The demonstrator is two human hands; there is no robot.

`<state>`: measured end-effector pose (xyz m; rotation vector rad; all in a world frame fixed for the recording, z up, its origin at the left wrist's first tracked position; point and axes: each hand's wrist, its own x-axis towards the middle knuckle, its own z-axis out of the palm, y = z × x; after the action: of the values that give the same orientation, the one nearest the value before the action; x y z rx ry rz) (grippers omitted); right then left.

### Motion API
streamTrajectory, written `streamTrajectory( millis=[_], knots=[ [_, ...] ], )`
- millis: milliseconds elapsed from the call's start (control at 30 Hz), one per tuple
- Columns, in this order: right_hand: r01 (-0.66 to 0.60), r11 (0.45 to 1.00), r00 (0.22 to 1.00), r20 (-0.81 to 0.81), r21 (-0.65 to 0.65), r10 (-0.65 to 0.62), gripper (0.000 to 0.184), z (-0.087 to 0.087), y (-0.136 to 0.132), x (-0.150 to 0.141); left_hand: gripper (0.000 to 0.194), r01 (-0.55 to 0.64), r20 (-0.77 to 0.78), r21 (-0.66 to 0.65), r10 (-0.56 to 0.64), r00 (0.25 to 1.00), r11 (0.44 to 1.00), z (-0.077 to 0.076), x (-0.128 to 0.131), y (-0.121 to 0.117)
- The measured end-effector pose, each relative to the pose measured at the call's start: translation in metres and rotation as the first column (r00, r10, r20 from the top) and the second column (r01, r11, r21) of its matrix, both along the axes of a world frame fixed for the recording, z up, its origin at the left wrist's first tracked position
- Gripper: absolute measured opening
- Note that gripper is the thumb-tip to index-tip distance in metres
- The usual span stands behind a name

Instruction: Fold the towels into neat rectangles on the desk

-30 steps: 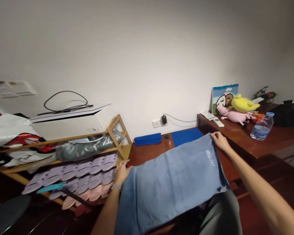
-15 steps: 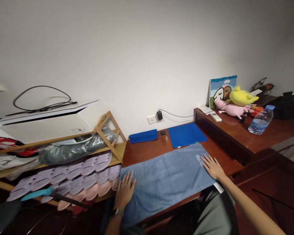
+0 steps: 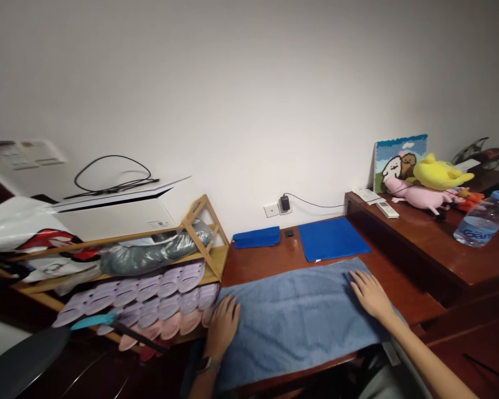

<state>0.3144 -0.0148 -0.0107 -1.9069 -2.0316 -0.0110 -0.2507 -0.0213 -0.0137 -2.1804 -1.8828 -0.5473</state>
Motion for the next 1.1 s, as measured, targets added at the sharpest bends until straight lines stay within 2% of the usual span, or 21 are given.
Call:
streamTrajectory(
  millis=[100,167,267,333,400,500,633,700,767,833,900,1000,1100],
  knots=[
    [-0.084,0.994,0.996,0.01,-0.068,0.085,0.058,0.015,0.039,-0.033,0.053,0.078,-0.014,-0.054,-0.079,0.997,0.995,0.016,0.037,0.029],
    [-0.075,0.984,0.997,0.011,-0.163,0.078,0.058,0.012,0.057,-0.04,0.051,0.081,-0.024,-0.134,-0.085,0.996,0.988,0.016,0.048,0.044],
    [0.003,0.961,1.0,0.026,-0.277,0.004,0.06,-0.004,0.069,-0.028,0.053,-0.02,-0.041,-0.249,0.01,0.999,0.968,0.002,0.035,0.056],
    [0.059,0.952,0.998,0.049,-0.3,-0.046,0.062,-0.015,0.071,-0.014,0.054,-0.088,-0.063,-0.269,0.073,0.995,0.959,-0.01,0.018,0.056],
    [0.106,0.946,0.994,0.068,-0.305,-0.089,0.064,-0.021,0.071,-0.006,0.053,-0.133,-0.084,-0.244,0.115,0.99,0.961,-0.019,0.004,0.052],
    [0.161,0.941,0.986,0.085,-0.297,-0.142,0.063,-0.021,0.071,-0.008,0.051,-0.172,-0.096,-0.174,0.157,0.983,0.969,-0.025,-0.004,0.044],
    [0.209,0.954,0.977,0.086,-0.217,-0.194,0.063,-0.011,0.069,-0.038,0.05,-0.167,-0.068,-0.064,0.163,0.984,0.984,-0.019,0.006,0.037],
    [0.121,0.985,0.991,0.071,-0.121,-0.113,0.062,-0.005,0.066,-0.066,0.05,-0.079,-0.044,-0.02,0.078,0.996,0.997,-0.013,0.021,0.037],
    [-0.06,0.996,0.996,0.058,-0.064,0.064,0.06,-0.001,0.063,-0.099,0.049,0.062,-0.04,-0.011,-0.063,0.997,0.998,-0.008,0.038,0.039],
    [-0.223,0.97,0.973,0.033,-0.095,0.227,0.058,-0.001,0.06,-0.127,0.05,0.147,-0.047,-0.051,-0.149,0.988,0.988,-0.006,0.05,0.042],
    [-0.29,0.945,0.956,0.007,-0.151,0.295,0.058,-0.005,0.06,-0.139,0.051,0.13,-0.046,-0.123,-0.136,0.99,0.984,-0.008,0.048,0.043],
    [-0.24,0.947,0.969,0.004,-0.213,0.247,0.059,-0.016,0.063,-0.116,0.053,0.033,-0.045,-0.217,-0.044,0.998,0.976,-0.016,0.017,0.039],
    [-0.119,0.964,0.991,0.029,-0.239,0.13,0.061,-0.027,0.067,-0.059,0.053,-0.034,-0.048,-0.218,0.024,0.999,0.975,-0.023,-0.021,0.031]
  ],
)
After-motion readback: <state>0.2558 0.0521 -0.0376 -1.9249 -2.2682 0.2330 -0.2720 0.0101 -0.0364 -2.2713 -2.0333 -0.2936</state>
